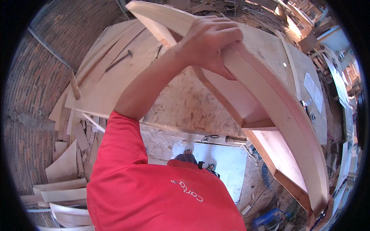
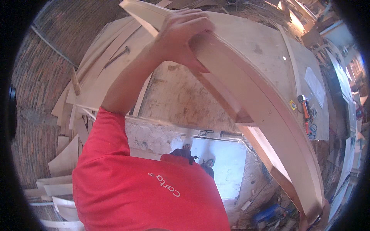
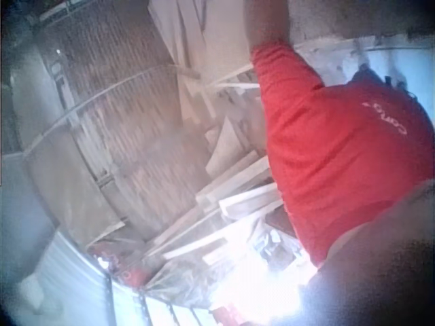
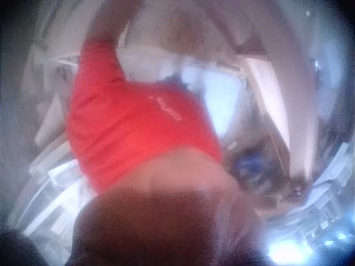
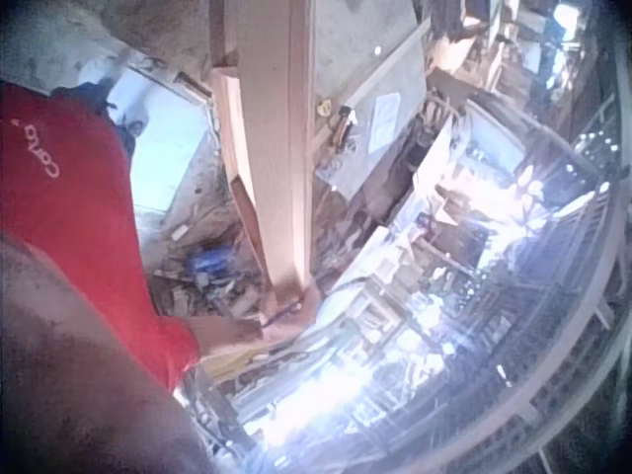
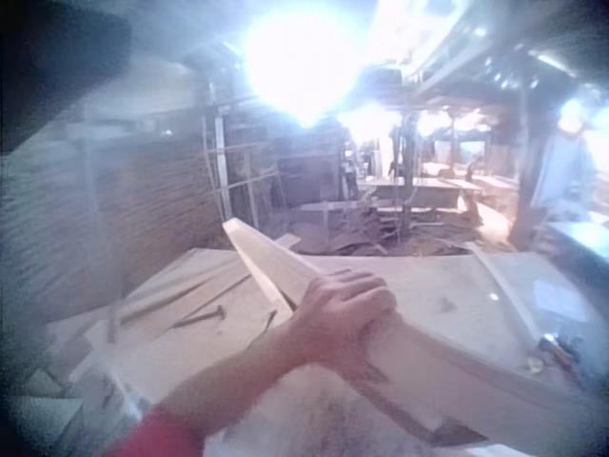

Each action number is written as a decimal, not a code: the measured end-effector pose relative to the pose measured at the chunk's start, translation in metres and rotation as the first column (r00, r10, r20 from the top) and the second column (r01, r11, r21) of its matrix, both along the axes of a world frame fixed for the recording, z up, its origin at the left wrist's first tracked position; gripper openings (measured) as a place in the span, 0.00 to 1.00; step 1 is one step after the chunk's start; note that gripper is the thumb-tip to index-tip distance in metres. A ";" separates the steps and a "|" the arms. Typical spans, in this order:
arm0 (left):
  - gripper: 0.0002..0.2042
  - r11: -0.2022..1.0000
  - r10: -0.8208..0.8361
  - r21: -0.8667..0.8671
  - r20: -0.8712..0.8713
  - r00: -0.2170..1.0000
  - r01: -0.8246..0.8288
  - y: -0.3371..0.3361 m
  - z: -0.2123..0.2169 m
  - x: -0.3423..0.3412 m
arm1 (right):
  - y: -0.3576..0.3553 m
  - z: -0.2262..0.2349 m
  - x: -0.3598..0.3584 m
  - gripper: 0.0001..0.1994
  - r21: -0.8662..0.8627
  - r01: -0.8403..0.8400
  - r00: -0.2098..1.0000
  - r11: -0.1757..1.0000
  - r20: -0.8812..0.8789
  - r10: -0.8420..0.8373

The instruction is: The person assembles a wooden drawer-like structure by attaching thin wooden strips to a plywood panel using a pneumatic nail gun. They then mark curved plywood pieces with a pen and align additional strips for further assembly.

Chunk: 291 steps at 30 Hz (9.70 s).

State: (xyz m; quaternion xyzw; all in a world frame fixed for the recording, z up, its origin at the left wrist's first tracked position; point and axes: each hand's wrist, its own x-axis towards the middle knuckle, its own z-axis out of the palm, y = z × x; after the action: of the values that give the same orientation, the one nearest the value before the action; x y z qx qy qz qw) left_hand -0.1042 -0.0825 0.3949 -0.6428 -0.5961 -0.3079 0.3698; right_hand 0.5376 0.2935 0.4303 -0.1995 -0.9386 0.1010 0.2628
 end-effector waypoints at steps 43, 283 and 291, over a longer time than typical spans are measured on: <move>0.22 0.756 0.628 -0.249 0.014 0.778 -0.605 -0.159 -0.064 0.164 | -0.174 0.002 -0.337 0.19 -0.316 -0.712 0.681 0.627 -0.091 0.727; 0.43 0.704 0.044 -0.540 0.682 -0.730 -0.461 -0.662 -0.337 0.198 | -0.275 -0.386 -0.400 0.45 -0.932 -0.357 0.632 0.066 -0.293 -0.717; 0.43 0.599 -0.275 -0.269 0.816 -0.509 -0.755 -0.584 -0.497 0.257 | -0.170 -0.436 -0.549 0.27 -0.847 0.261 0.941 0.462 0.118 -0.316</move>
State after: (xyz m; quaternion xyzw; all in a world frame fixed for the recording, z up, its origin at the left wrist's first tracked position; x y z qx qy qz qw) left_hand 0.1524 -0.6669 -0.1024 0.3103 -0.6308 -0.7101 -0.0402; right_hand -0.0111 0.1235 -0.0055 -0.4549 -0.7117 0.5076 0.1700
